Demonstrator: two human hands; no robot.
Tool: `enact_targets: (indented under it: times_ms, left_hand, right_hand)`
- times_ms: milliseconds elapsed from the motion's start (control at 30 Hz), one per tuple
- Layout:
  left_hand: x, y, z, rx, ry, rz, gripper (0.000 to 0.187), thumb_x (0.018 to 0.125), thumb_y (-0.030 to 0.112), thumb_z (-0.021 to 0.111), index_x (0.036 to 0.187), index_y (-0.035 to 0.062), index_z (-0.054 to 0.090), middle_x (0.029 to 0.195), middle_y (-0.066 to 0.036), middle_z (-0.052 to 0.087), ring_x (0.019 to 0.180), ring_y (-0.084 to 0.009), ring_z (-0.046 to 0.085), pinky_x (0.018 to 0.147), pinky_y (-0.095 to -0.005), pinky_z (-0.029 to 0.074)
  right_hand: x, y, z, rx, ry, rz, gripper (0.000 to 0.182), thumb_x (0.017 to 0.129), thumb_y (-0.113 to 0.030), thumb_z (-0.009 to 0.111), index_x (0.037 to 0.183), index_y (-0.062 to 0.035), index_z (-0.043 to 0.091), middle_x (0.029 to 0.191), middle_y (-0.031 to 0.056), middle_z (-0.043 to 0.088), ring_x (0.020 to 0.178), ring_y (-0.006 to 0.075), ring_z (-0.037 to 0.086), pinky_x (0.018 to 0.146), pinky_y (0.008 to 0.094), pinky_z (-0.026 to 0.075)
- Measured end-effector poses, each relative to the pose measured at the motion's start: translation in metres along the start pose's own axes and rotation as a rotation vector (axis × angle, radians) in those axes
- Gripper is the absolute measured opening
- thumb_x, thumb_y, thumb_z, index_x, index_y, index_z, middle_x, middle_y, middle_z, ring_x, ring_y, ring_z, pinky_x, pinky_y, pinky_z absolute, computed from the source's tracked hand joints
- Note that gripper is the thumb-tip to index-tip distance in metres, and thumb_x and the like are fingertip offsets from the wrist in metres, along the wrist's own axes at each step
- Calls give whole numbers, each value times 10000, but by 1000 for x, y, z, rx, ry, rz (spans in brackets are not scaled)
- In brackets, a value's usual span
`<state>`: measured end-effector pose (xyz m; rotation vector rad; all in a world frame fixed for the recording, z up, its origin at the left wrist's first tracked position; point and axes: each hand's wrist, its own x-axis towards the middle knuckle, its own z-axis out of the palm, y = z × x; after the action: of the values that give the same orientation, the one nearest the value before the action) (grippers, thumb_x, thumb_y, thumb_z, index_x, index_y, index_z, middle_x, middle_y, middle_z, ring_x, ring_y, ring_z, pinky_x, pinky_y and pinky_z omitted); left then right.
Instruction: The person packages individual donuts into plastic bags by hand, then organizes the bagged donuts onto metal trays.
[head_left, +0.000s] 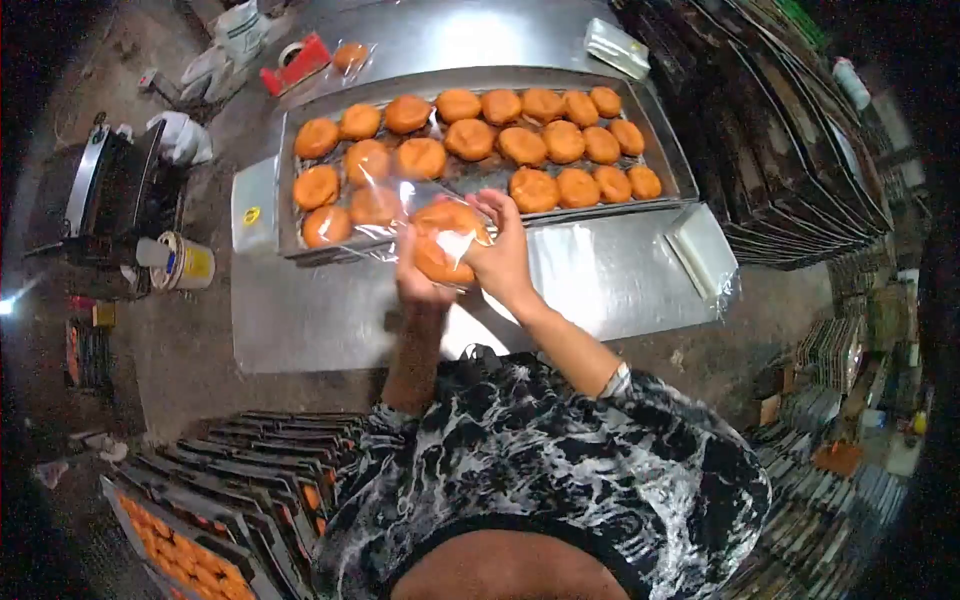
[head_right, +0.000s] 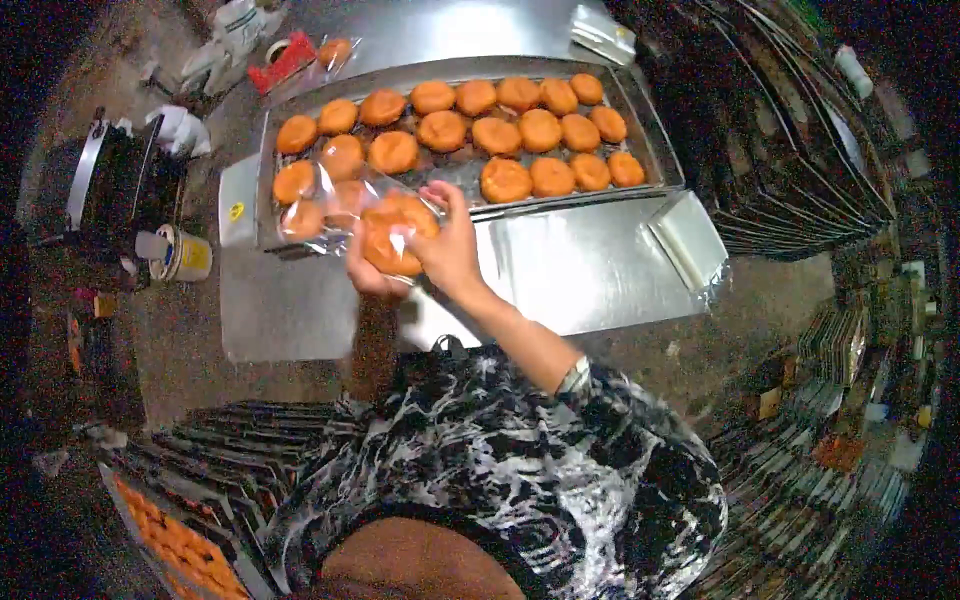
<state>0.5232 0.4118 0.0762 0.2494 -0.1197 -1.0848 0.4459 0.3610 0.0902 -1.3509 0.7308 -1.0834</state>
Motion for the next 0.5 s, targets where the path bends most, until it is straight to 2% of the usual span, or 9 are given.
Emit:
enact_targets:
  times_ms: [33, 67, 167, 200, 267, 333, 433, 467, 500]
  left_hand:
    - [-4, -12, -6, 326, -290, 114, 433, 873, 182, 367, 1261, 12, 274, 1210, -145, 401, 1095, -229, 422, 971, -358, 283]
    - [-1, -35, -10, -283, 25, 93, 434, 890, 288, 320, 1237, 27, 325, 1218, -126, 406, 1098, -270, 419, 946, -415, 328]
    - [-12, -40, 11, 283, 85, -59, 441, 923, 310, 282, 1247, 12, 301, 1176, -127, 435, 1049, -197, 457, 874, -299, 371]
    - [-18, -35, -1, 437, 95, -202, 379, 903, 325, 350, 1111, 25, 454, 1016, -81, 530, 895, -181, 528, 760, -315, 422]
    - [-25, -65, -57, 1438, -400, -128, 263, 839, 287, 488, 906, 37, 535, 845, -71, 562, 737, -183, 542, 656, -318, 430]
    - [-40, -86, -54, 1462, -555, -455, 204, 700, 190, 633, 775, 39, 518, 759, -103, 535, 700, -224, 527, 636, -336, 424]
    - [-46, -121, -122, 1920, -820, 168, 306, 551, 125, 710, 736, 23, 488, 767, -136, 504, 768, -318, 488, 670, -388, 407]
    - [-44, -134, -165, 2042, -827, 60, 292, 558, 104, 709, 741, 18, 498, 816, -145, 512, 815, -324, 487, 694, -373, 407]
    - [-44, -144, -218, 1554, -606, -132, 267, 599, 126, 687, 767, 11, 514, 841, -151, 523, 827, -326, 492, 705, -365, 409]
  right_hand:
    - [5, 6, -6, -98, 38, -54, 570, 683, -121, 658, 1149, 9, 356, 1080, 157, 459, 1058, 210, 428, 898, 274, 344]
    - [9, 8, -7, -107, 47, -51, 570, 683, -121, 658, 1149, 9, 356, 1080, 157, 459, 1058, 210, 428, 898, 274, 344]
    - [9, 6, -11, -95, -220, 118, 496, 801, -132, 530, 1258, -53, 354, 971, 119, 575, 876, 158, 553, 747, 246, 439]
    - [8, 3, -25, -221, -285, -63, 348, 787, -139, 542, 1122, -50, 517, 798, 112, 623, 694, 166, 589, 629, 277, 461]
    - [48, 8, -67, -602, -495, 57, 224, 764, -164, 561, 934, -29, 613, 713, 137, 616, 669, 204, 596, 593, 312, 459]
    - [110, -12, -65, -917, -515, -168, 156, 729, -153, 583, 787, -16, 633, 590, 113, 588, 618, 247, 593, 598, 337, 470]
    - [138, -22, -22, -652, -310, -546, 275, 725, -156, 593, 954, -5, 569, 861, 151, 583, 879, 285, 552, 788, 339, 429]
    - [128, -16, -17, -471, -305, -760, 337, 729, -157, 592, 1023, -2, 535, 962, 164, 558, 956, 289, 518, 841, 341, 401]
    - [95, -22, -27, -471, -489, -559, 435, 743, -178, 589, 1119, -2, 459, 1141, 177, 465, 1091, 284, 419, 916, 347, 332]
